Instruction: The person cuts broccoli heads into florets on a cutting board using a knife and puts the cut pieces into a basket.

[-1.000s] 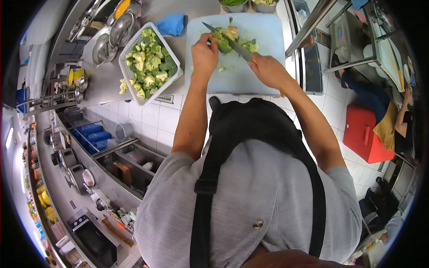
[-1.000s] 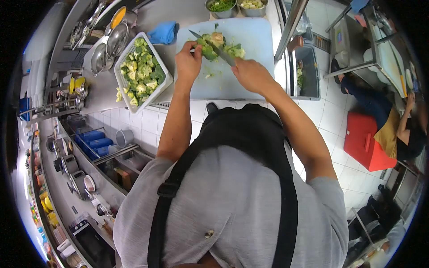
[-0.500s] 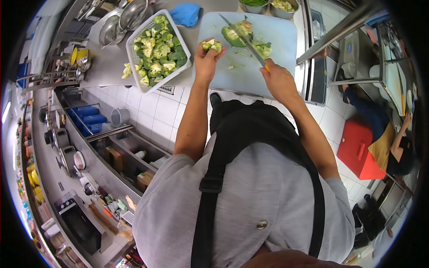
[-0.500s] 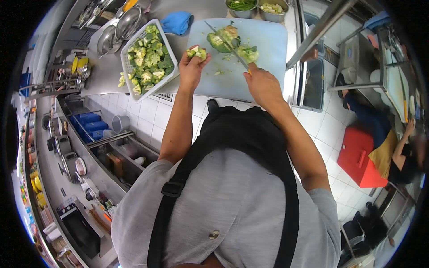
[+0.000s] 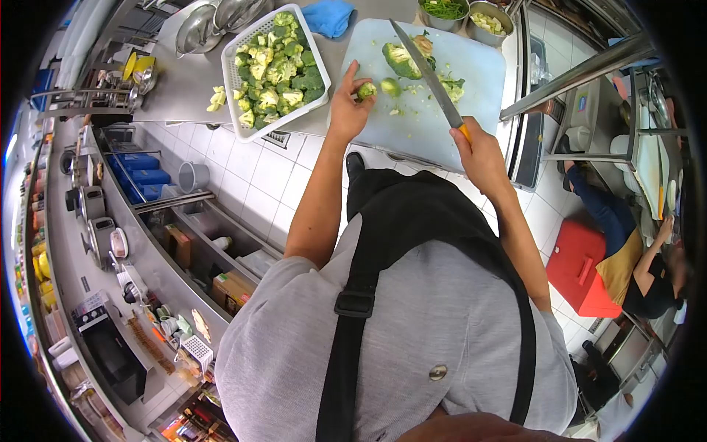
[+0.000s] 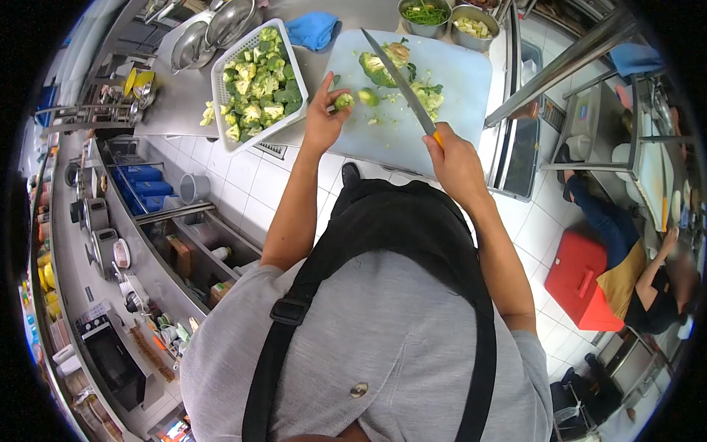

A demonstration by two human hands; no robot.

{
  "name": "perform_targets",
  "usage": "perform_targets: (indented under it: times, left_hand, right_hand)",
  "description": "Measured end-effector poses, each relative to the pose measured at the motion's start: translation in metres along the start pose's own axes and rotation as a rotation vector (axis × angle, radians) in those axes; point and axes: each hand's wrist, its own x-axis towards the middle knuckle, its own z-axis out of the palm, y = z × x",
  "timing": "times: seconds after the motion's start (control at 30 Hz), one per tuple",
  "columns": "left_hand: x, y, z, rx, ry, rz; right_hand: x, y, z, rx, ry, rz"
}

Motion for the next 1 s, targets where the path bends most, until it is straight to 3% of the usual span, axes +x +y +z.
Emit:
perform_targets:
  times: [0.1,0.4,0.6,0.8,0.9,1.0]
  left_hand:
    - [-0.003,-0.008,-0.005,0.05,0.017,0.059]
    - [-0.009,-0.001,-0.011,-0.732,-0.185,-0.157]
    - [-0.009,0.026,-0.011,-0.868,-0.189,-0.114]
    - [0.047,0.053,-0.104,-0.254,0.366,0.061]
    - [0.106,0.03,-0.168,-0.053,0.466,0.164]
    - [0.154,-0.007,-0.215,0.421,0.532,0.292]
  right_hand:
    - [-0.006,0.0,-0.006,0.05,-0.008,0.069]
    - [-0.016,0.046,-0.013,0.031,0.202,0.22]
    - [-0.017,0.095,0.008,-0.173,0.129,0.226]
    - [-0.016,0.091,0.008,-0.173,0.099,0.243]
    - [-0.015,0.097,0.011,-0.171,0.126,0.212]
    - [-0.016,0.093,0.011,-0.211,0.127,0.226]
